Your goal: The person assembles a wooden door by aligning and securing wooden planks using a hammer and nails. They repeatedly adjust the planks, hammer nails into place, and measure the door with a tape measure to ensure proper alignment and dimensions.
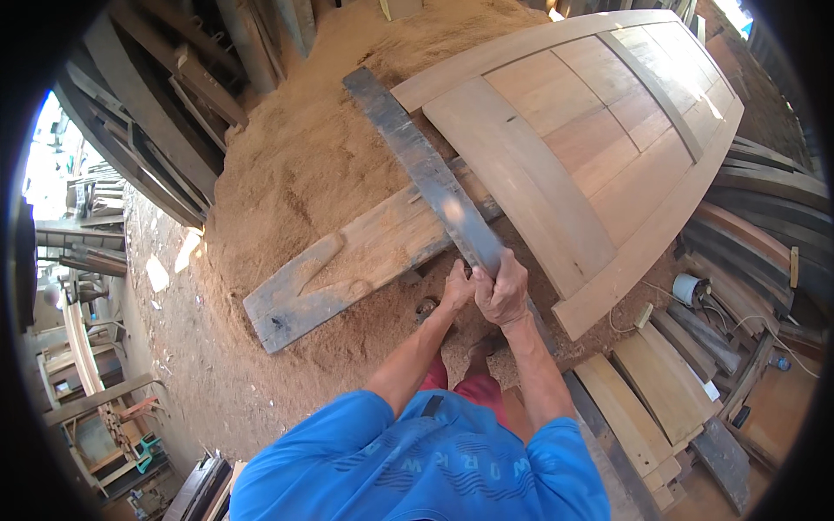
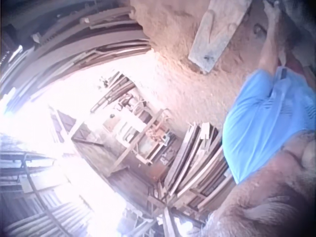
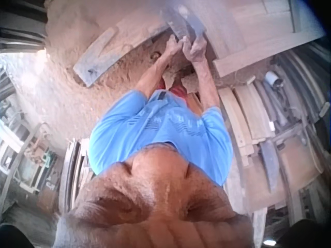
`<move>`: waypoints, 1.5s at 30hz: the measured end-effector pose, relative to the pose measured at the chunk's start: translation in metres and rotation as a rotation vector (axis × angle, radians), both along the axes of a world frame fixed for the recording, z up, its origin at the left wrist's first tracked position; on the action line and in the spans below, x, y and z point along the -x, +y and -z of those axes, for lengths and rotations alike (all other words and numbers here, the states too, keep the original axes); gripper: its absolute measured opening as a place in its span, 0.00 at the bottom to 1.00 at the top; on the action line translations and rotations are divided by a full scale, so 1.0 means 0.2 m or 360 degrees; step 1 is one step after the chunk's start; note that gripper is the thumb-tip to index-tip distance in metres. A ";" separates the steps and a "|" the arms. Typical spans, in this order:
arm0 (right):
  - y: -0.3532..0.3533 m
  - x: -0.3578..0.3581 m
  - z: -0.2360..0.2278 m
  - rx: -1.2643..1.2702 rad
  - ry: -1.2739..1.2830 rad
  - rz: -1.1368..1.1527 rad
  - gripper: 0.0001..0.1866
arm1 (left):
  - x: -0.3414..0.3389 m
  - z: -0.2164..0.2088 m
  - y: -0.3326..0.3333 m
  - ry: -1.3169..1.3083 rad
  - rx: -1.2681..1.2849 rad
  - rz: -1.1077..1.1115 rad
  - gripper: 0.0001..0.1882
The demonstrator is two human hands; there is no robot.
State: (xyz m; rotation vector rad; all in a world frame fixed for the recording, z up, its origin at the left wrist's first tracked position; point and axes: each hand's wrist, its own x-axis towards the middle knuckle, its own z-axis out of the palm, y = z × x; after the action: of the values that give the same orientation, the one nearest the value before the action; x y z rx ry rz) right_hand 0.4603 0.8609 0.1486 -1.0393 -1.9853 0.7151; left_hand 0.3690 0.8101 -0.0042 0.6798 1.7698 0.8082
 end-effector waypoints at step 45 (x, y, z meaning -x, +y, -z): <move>-1.18 -1.11 0.16 0.1361 0.1665 0.1971 0.17 | -0.03 -0.09 0.06 0.0320 0.0163 0.0544 0.30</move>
State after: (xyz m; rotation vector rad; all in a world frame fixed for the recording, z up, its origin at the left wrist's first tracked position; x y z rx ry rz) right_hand 0.6814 0.6248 0.1167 -1.5881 0.0527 1.0207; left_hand 0.3740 0.8219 0.0136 0.9894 1.7922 0.4261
